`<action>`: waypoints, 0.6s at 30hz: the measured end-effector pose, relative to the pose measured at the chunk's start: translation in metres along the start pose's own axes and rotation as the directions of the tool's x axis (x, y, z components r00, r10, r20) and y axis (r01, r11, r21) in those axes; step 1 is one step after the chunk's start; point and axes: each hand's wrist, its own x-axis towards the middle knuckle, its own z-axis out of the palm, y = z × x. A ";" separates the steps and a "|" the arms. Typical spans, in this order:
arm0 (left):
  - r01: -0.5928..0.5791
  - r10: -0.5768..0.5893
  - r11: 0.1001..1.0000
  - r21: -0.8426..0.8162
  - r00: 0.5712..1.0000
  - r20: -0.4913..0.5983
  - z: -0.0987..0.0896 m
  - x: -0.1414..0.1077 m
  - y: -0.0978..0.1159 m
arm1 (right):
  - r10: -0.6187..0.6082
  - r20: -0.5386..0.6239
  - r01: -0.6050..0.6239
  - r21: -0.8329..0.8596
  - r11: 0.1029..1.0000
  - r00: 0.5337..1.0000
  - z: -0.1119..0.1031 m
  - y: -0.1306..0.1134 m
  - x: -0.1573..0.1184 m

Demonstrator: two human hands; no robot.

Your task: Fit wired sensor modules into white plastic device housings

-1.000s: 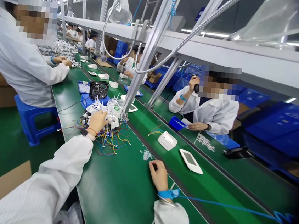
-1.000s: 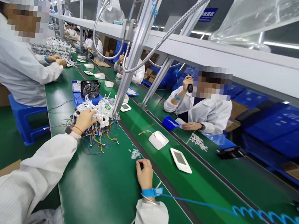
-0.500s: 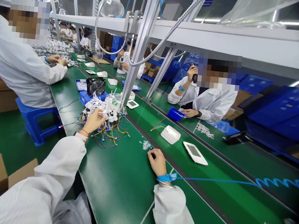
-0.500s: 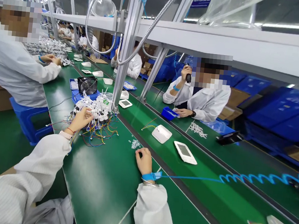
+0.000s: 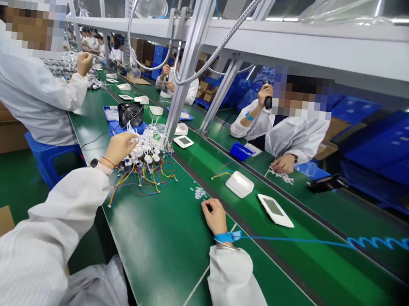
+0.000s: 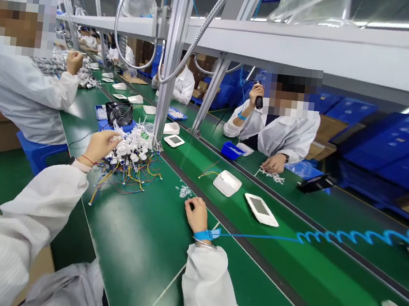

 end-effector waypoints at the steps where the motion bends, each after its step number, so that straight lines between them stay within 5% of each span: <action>1: -0.031 0.030 0.999 0.031 0.999 0.023 -0.002 0.001 0.000 | 0.000 -0.001 0.000 0.002 1.000 1.000 0.000 0.000 0.000; 4: -0.114 0.103 0.989 0.092 0.987 0.120 -0.009 0.004 0.002 | -0.003 -0.002 0.003 0.002 1.000 1.000 0.000 0.000 0.000; 10: -0.101 0.103 0.992 0.078 0.994 -0.025 -0.044 0.017 0.001 | -0.006 -0.015 0.006 0.008 1.000 1.000 0.000 0.000 0.000; 14: -0.014 0.021 1.000 0.023 0.945 -0.326 -0.084 0.027 0.010 | -0.008 -0.025 0.009 0.030 1.000 1.000 0.000 0.000 0.001; 18: -0.126 0.053 0.988 -0.094 0.830 -0.556 -0.135 0.027 0.038 | 0.012 -0.049 -0.009 0.062 0.998 0.999 0.000 0.001 0.001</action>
